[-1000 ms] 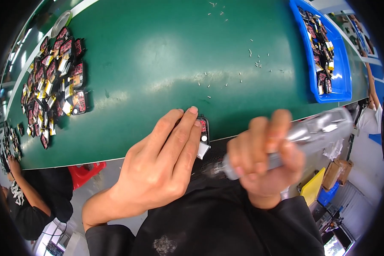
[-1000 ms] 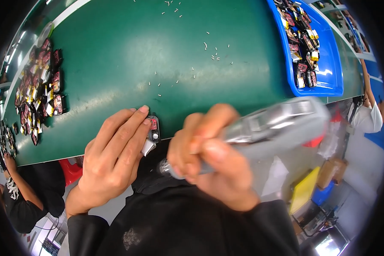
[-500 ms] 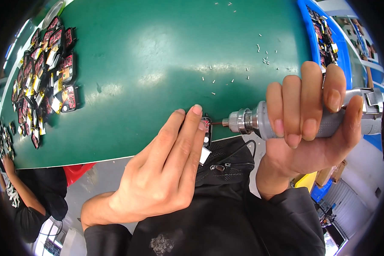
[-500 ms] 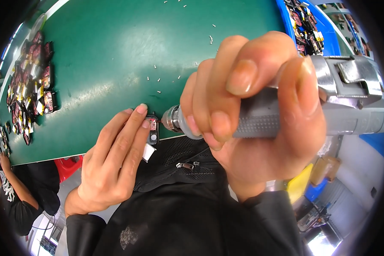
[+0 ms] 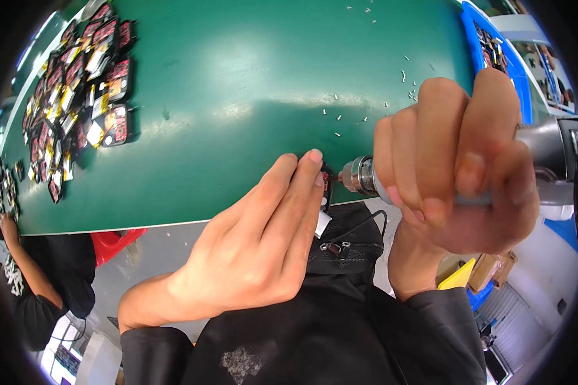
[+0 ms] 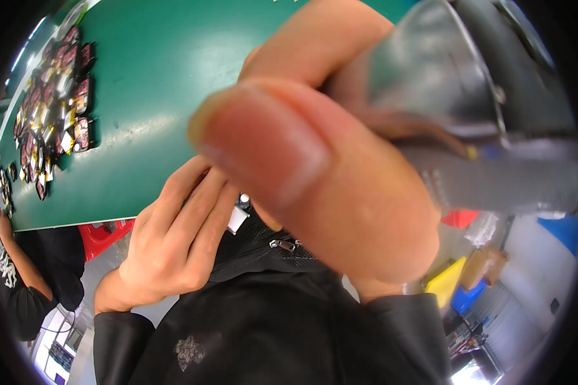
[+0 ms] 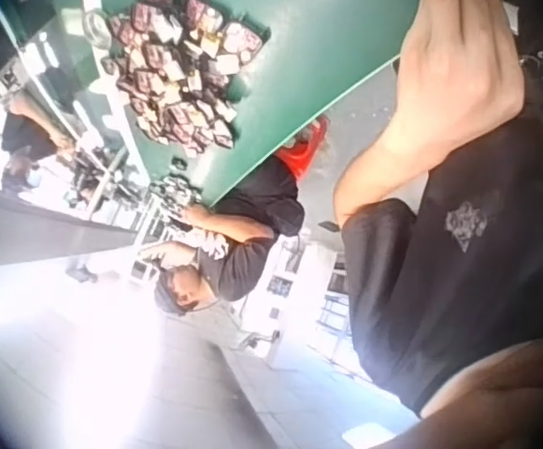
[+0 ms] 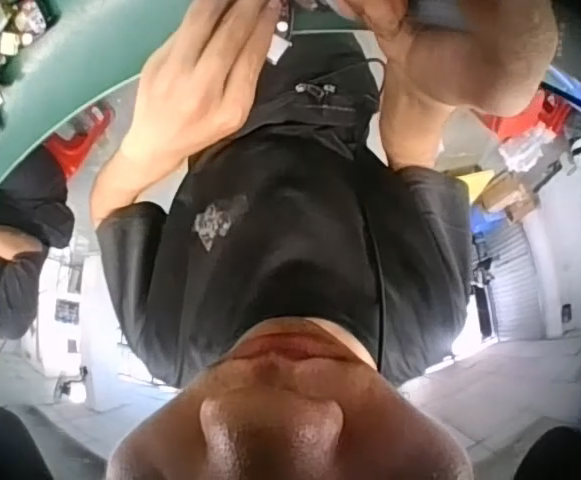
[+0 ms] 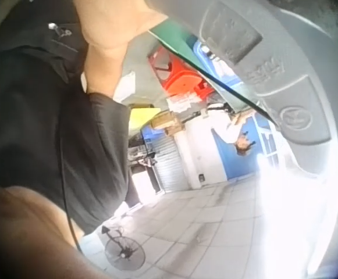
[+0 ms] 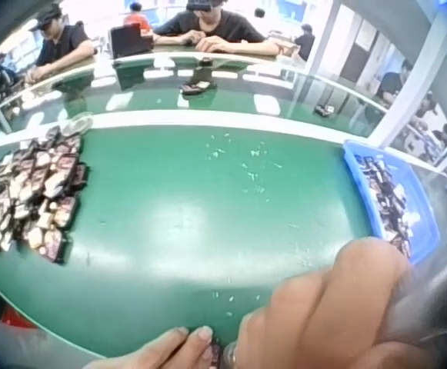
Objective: Assembling small electronic components using an electric screwdriver on a factory assembly line.
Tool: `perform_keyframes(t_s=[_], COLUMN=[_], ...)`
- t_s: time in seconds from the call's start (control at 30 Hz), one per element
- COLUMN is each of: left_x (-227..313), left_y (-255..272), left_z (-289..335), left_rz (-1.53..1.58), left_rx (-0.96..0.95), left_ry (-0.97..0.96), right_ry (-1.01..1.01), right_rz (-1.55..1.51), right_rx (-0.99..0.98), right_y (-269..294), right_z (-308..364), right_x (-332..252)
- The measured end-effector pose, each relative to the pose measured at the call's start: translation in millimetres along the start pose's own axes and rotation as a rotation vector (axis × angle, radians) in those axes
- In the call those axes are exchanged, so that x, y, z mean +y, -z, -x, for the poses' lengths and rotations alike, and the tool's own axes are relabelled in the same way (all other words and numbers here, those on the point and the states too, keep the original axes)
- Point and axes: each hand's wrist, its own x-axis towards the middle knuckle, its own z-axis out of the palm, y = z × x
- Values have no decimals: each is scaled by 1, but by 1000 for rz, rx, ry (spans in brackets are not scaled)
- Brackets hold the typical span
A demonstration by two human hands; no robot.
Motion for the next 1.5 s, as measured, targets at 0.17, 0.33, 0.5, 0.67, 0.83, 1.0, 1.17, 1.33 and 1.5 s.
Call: perform_keyframes(t_s=[0.17,0.33,0.5,0.67,0.83,1.0,1.17,1.33,1.5], left_x=[3,7,-6,-76,-100,-88,-116,-141,-147], left_y=[11,17,35,96,99,47,-3,-24,-27], left_z=[-3,-1,11,29,30,-49,-116,-139,-140], left_rz=[23,107,28,-453,-609,-200,-74,-181,-350], left_rx=[-52,-94,-7,217,152,169,79,23,-52], left_ry=[18,88,102,535,675,424,304,245,100], right_ry=[112,152,342,377,283,284,281,294,291], right_rz=[10,4,-313,-373,-459,-525,-542,-564,-599], right_rx=[-47,16,80,220,451,547,522,505,489], right_y=[2,-8,6,17,6,2,4,4,7], right_z=[1,-2,14,62,70,72,76,79,80], right_x=[5,6,4,7,28,32,31,32,32])
